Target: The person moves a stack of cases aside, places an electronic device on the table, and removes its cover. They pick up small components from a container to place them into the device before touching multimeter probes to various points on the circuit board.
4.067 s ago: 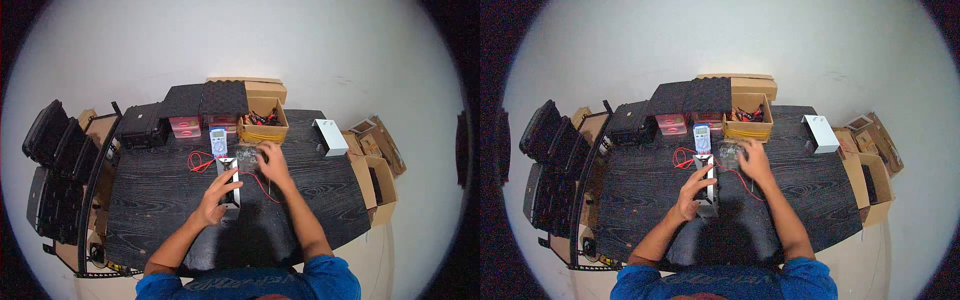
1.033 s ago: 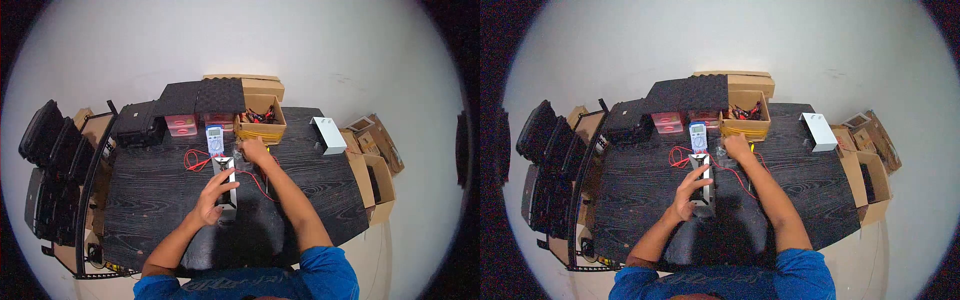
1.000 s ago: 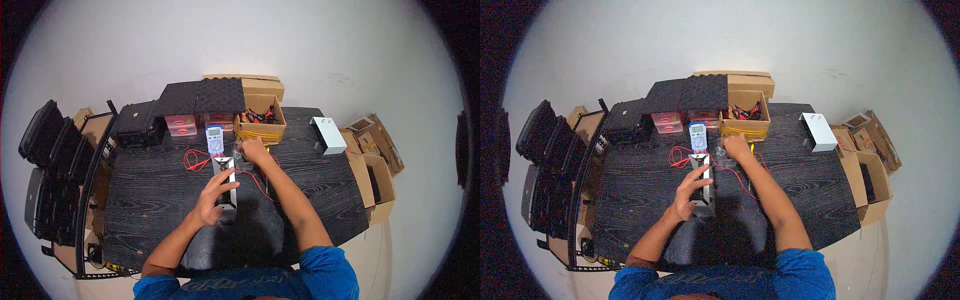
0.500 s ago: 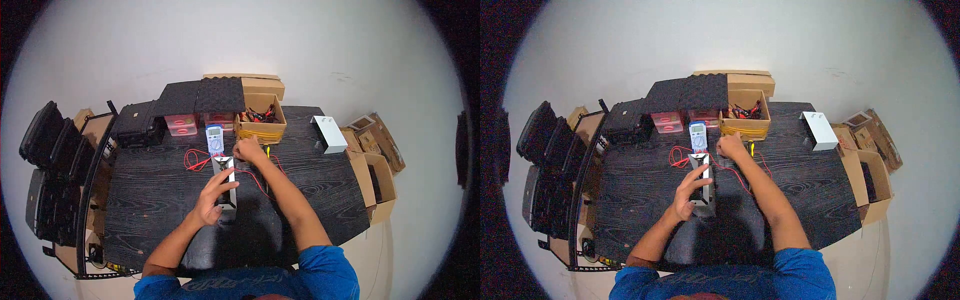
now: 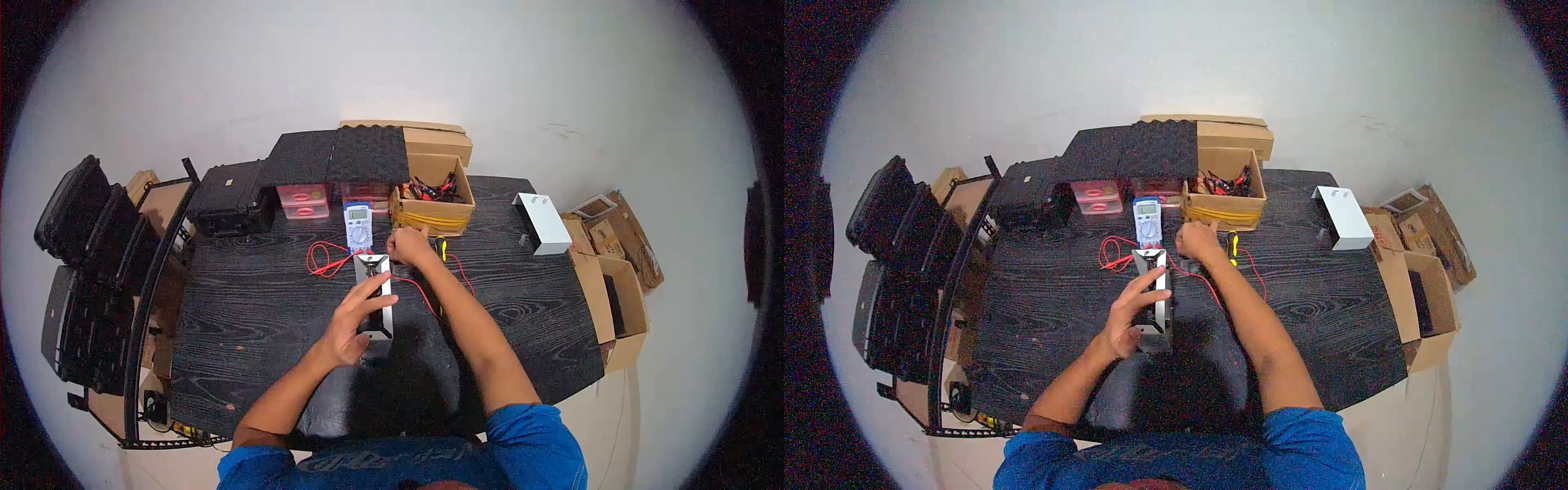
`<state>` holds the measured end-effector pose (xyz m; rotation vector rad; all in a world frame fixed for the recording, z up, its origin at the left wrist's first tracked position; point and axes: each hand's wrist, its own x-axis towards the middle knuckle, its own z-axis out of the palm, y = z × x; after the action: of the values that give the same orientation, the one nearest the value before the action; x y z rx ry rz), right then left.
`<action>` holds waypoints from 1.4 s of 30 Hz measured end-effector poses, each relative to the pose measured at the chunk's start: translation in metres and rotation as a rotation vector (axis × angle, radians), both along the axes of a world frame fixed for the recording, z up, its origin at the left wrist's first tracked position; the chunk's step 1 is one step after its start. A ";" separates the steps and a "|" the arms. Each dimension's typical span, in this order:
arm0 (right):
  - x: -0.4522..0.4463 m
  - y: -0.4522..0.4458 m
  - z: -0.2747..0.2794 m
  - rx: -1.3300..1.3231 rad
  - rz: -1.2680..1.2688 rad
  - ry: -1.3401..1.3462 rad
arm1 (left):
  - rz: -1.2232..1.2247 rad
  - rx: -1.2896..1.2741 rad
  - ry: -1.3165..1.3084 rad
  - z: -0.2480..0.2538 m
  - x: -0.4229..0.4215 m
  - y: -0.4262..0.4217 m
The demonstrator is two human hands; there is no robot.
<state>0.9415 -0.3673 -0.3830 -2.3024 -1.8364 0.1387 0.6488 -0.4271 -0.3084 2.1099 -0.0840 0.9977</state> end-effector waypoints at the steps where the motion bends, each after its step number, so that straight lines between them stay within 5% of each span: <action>1: 0.000 0.001 0.001 -0.028 -0.017 0.026 | -0.001 0.003 -0.003 0.000 0.000 0.001; 17: -0.003 -0.001 0.009 -0.111 -0.108 0.126 | -0.007 0.014 -0.010 -0.002 0.000 0.002; 20: -0.008 -0.021 0.031 0.070 -0.084 0.123 | -0.007 0.009 -0.002 0.000 -0.001 0.001; 26: -0.038 -0.080 0.019 0.696 0.149 0.839 | -0.021 0.002 -0.008 -0.004 0.000 0.003; 29: -0.069 -0.117 0.014 0.652 0.071 1.192 | -0.018 0.000 -0.010 -0.002 0.000 0.002; 42: -0.089 -0.147 0.009 0.627 0.157 1.384 | 0.031 0.007 0.035 0.000 -0.002 0.000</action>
<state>0.8526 -0.5140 -0.3736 -1.0354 -1.0251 0.7913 0.6469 -0.4275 -0.3083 2.1399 -0.0375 0.9800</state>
